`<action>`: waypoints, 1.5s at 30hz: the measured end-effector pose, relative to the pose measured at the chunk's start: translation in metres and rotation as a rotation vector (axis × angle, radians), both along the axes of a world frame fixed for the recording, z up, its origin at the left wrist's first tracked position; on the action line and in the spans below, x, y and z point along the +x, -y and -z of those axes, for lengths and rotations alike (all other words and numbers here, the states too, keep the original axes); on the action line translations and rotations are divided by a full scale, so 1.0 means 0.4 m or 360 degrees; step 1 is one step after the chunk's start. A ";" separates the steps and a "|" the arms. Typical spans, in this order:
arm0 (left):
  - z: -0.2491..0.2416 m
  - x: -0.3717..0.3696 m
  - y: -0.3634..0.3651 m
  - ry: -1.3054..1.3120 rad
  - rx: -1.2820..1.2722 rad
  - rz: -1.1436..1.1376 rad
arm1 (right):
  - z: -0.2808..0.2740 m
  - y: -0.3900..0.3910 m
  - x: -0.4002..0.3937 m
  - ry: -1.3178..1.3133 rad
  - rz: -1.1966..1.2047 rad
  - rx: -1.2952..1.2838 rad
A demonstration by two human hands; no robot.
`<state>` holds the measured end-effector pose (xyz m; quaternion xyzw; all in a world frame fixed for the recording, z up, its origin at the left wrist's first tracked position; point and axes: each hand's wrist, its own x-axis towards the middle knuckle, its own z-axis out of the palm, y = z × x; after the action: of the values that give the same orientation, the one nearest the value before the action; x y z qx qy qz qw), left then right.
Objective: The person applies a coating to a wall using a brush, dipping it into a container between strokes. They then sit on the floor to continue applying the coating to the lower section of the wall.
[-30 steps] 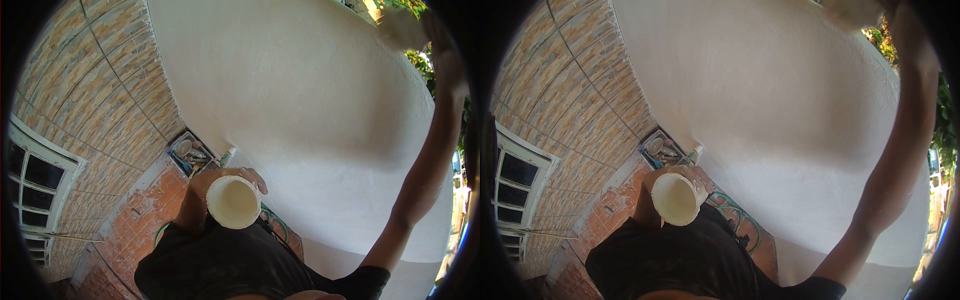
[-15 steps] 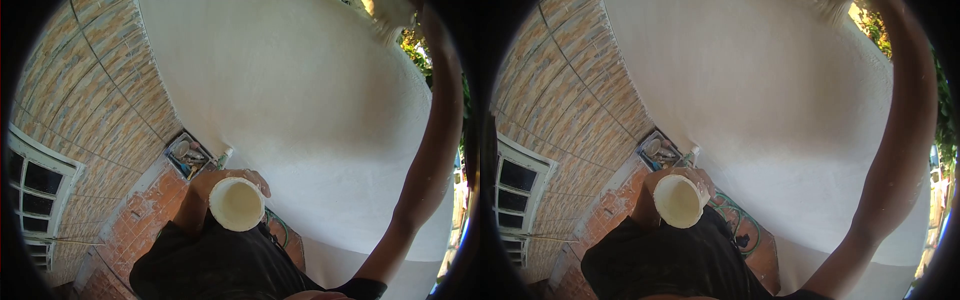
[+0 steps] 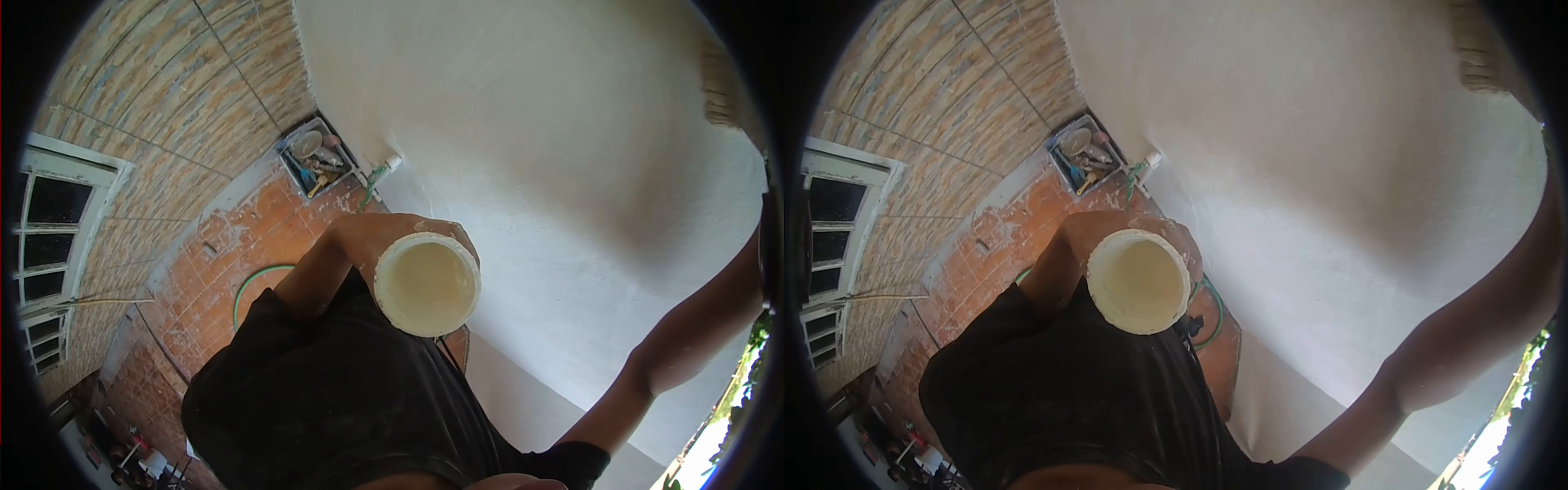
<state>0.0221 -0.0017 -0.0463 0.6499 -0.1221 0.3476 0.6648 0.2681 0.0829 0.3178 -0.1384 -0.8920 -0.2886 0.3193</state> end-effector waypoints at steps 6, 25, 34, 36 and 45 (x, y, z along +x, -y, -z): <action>0.022 -0.006 0.021 0.0063 0.0000 -0.0032 | 0.554 0.026 -0.115 0.0730 0.0282 -0.0018; 0.000 0.000 -0.006 0.0121 0.0000 0.0106 | 0.457 0.128 -0.183 -0.0101 -0.0047 -0.0383; 0.020 -0.037 0.004 0.0127 -0.0191 0.0084 | 1.143 0.025 -0.205 0.0506 0.0131 -0.0738; 0.022 -0.043 0.007 0.0136 -0.0213 0.0087 | 1.273 0.054 -0.217 0.0739 0.0353 -0.1612; 0.016 0.009 0.013 0.0321 -0.0276 0.0294 | 0.537 0.325 0.041 -0.0327 0.0542 -0.1007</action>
<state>0.0257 -0.0071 -0.0528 0.5379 -0.2169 0.3578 0.7318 0.2847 -0.0472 0.1029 -0.4049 -0.8645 -0.0321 0.2962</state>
